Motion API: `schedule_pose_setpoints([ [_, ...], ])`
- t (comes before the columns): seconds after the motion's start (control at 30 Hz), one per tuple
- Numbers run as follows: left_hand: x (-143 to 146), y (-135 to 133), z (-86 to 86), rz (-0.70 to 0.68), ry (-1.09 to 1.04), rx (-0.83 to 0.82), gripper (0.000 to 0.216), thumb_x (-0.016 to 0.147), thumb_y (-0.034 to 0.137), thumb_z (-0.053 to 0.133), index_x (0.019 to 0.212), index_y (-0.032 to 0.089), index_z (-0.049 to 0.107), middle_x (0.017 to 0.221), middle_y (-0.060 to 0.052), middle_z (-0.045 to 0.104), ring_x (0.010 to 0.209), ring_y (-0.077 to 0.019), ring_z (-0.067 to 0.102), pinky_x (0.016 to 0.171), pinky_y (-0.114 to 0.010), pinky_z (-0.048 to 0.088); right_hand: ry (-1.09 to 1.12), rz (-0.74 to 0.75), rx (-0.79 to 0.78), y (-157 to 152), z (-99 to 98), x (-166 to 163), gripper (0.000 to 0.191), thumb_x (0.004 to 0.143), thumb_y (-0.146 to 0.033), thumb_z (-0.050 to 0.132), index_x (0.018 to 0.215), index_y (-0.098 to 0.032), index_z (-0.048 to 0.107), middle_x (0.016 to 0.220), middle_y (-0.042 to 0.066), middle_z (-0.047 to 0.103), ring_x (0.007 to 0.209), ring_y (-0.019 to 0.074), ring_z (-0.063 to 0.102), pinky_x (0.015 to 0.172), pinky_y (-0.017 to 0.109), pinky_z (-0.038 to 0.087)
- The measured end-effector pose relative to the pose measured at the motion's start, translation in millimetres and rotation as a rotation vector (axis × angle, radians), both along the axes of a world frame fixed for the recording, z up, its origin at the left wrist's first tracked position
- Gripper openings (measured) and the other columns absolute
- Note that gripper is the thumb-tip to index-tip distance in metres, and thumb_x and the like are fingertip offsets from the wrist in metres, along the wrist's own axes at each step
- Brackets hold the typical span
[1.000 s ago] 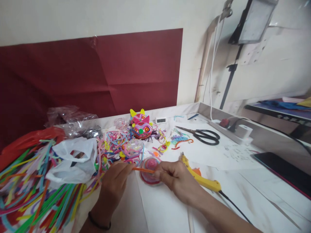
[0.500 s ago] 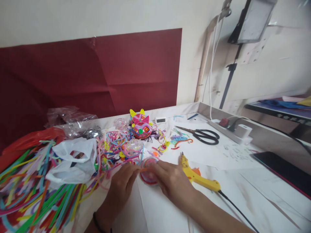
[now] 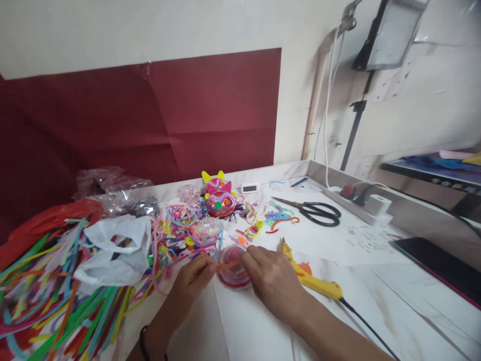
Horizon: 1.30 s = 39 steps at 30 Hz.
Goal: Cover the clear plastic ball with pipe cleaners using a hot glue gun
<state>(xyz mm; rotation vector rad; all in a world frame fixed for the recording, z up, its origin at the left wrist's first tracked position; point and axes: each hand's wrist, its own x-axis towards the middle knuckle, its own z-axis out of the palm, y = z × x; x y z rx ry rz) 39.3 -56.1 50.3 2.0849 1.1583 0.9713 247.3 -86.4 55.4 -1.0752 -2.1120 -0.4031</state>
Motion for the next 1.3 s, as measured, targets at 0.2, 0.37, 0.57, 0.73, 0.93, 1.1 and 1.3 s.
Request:
schedule_pose_setpoints([
  [0.2, -3, 0, 0.0, 0.106, -0.006, 0.208, 0.022, 0.089, 0.030, 0.057, 0.072, 0.020, 0.067, 0.071, -0.001, 0.061, 0.068, -0.0166, 0.058, 0.064, -0.025, 0.043, 0.366, 0.136, -0.652, -1, 10.8, 2, 0.021, 0.089, -0.013, 0.046, 0.070, -0.019, 0.053, 0.063, -0.003, 0.052, 0.057, 0.0129, 0.046, 0.054, 0.024, 0.029],
  [0.37, -2, 1, -1.9, 0.137, -0.027, 0.323, 0.017, 0.087, 0.027, 0.060, 0.074, 0.021, 0.069, 0.071, -0.002, 0.066, 0.067, -0.0173, 0.062, 0.061, -0.024, 0.046, 0.554, 0.222, -0.864, 0, 10.8, 5, 0.021, 0.090, -0.016, 0.048, 0.070, -0.019, 0.054, 0.061, -0.004, 0.049, 0.057, 0.0123, 0.046, 0.055, 0.023, 0.034],
  [0.57, 10, -8, -5.8, 0.039, 0.006, 0.350, 0.017, 0.089, 0.021, 0.059, 0.077, 0.022, 0.071, 0.070, -0.001, 0.069, 0.065, -0.0160, 0.064, 0.060, -0.023, 0.049, 0.200, 0.174, -0.561, -7, 1.6, -4, 0.017, 0.095, -0.016, 0.050, 0.099, -0.020, 0.065, 0.087, 0.005, 0.071, 0.078, 0.0190, 0.067, 0.066, 0.026, 0.043],
  [0.73, 11, -15, -10.6, 0.017, -0.017, 0.390, 0.017, 0.087, 0.015, 0.059, 0.091, 0.022, 0.073, 0.082, -0.004, 0.073, 0.075, -0.0176, 0.067, 0.069, -0.025, 0.051, 0.070, 0.083, -0.472, -8, -5.2, -9, 0.018, 0.094, -0.012, 0.052, 0.099, -0.021, 0.067, 0.084, 0.004, 0.071, 0.074, 0.0191, 0.068, 0.061, 0.025, 0.042],
  [0.93, 7, -19, -5.8, 0.136, -0.160, 0.375, 0.013, 0.080, 0.018, 0.065, 0.084, 0.022, 0.076, 0.082, -0.006, 0.075, 0.077, -0.0197, 0.067, 0.073, -0.028, 0.050, 0.002, 0.052, -0.363, -9, -8.9, -12, 0.015, 0.093, -0.012, 0.053, 0.095, -0.018, 0.067, 0.078, 0.005, 0.070, 0.067, 0.0194, 0.067, 0.056, 0.026, 0.038],
  [1.1, 15, -18, -5.9, 0.257, -0.343, 0.142, 0.028, 0.087, 0.034, 0.059, 0.067, 0.019, 0.069, 0.053, 0.002, 0.057, 0.049, -0.0122, 0.051, 0.049, -0.023, 0.040, 0.025, 0.086, -0.269, -12, -9.0, -12, 0.018, 0.091, -0.009, 0.048, 0.089, -0.017, 0.064, 0.070, 0.003, 0.067, 0.057, 0.0163, 0.061, 0.052, 0.025, 0.032],
  [1.3, 20, -6, -7.0, 0.311, -0.561, -0.161, 0.049, 0.086, 0.061, 0.049, 0.065, 0.018, 0.058, 0.045, 0.007, 0.044, 0.035, -0.0079, 0.034, 0.037, -0.020, 0.028, 0.058, 0.054, -0.263, -10, -10.5, -11, 0.021, 0.086, -0.005, 0.046, 0.079, -0.019, 0.060, 0.069, 0.003, 0.067, 0.057, 0.0166, 0.062, 0.053, 0.026, 0.032],
])
